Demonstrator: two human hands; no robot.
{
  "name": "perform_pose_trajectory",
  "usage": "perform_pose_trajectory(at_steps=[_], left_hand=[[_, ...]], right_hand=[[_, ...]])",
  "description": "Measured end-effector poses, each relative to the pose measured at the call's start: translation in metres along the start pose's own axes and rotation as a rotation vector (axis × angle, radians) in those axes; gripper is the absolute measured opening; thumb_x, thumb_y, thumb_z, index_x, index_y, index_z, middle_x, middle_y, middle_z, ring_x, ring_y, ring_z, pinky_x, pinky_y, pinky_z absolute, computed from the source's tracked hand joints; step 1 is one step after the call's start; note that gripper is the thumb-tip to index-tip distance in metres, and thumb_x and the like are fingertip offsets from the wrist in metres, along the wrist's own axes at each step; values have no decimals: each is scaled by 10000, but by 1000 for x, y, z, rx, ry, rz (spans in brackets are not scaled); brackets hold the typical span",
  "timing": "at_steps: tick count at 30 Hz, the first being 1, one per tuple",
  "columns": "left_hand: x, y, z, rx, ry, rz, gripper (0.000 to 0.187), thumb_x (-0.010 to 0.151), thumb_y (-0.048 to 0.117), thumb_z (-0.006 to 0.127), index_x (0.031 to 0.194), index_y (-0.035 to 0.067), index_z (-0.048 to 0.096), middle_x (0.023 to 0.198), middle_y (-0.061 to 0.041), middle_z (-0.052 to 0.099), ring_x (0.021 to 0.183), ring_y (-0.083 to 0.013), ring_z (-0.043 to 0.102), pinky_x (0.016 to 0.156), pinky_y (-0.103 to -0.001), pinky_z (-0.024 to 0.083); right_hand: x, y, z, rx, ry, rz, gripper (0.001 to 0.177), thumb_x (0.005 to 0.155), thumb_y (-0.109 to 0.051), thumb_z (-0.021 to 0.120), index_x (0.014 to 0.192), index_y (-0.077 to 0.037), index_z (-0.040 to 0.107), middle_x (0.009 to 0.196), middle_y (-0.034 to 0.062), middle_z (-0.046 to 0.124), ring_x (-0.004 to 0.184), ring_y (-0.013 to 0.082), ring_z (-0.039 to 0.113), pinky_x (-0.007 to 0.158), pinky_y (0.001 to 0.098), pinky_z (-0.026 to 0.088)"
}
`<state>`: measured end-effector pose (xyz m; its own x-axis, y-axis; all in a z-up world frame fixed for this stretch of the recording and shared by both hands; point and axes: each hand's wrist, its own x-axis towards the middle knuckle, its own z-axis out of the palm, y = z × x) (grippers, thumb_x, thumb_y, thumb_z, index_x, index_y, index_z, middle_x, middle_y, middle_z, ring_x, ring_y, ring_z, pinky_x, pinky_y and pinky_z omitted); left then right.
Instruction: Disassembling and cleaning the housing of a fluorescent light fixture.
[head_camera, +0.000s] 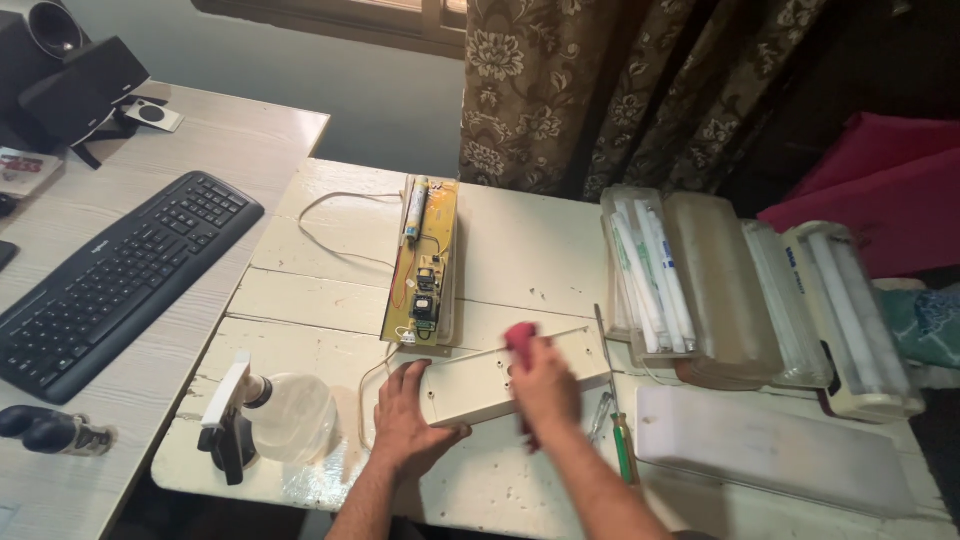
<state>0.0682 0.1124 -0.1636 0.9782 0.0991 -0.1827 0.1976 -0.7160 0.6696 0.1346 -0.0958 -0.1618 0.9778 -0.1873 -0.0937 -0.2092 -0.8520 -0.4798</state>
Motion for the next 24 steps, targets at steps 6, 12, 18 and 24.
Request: perform_pose_trajectory(at_steps=[6,12,18,24], left_hand=[[-3,4,-5,-28,10,9,1210,482,379,955,1519,254,345,1556,-89,298,1442,-336,280,1183,-487,284],[-8,-1,-5,-92,57,127,1070,512,307,937,1425,218,387,1518,-125,343,1402,-376,359,1161,-492,358],[-20,-25,2,-73,330,458,1066,564,126,947,1413,166,304,1499,-256,232,1342,-530,379,1018,-543,502],[-23,-30,-1,-192,301,509,1119,472,213,968,1410,221,358,1527,-325,161,1249,-555,443,984,-549,523]], right_hand=[[-22,14,-20,52,-52,-329,459,826,-384,712,1199,-128,629,1076,135,690,977,373,699,846,494,563],[-15,44,-36,175,110,-132,471,862,-438,712,1205,-120,656,1063,155,680,1001,391,683,850,498,541],[-21,43,-27,164,227,-192,481,909,-450,699,1198,-74,624,1097,176,638,1016,409,648,838,509,521],[-40,14,-50,180,124,-93,365,866,-392,697,1129,-141,672,1054,94,657,980,338,685,820,475,543]])
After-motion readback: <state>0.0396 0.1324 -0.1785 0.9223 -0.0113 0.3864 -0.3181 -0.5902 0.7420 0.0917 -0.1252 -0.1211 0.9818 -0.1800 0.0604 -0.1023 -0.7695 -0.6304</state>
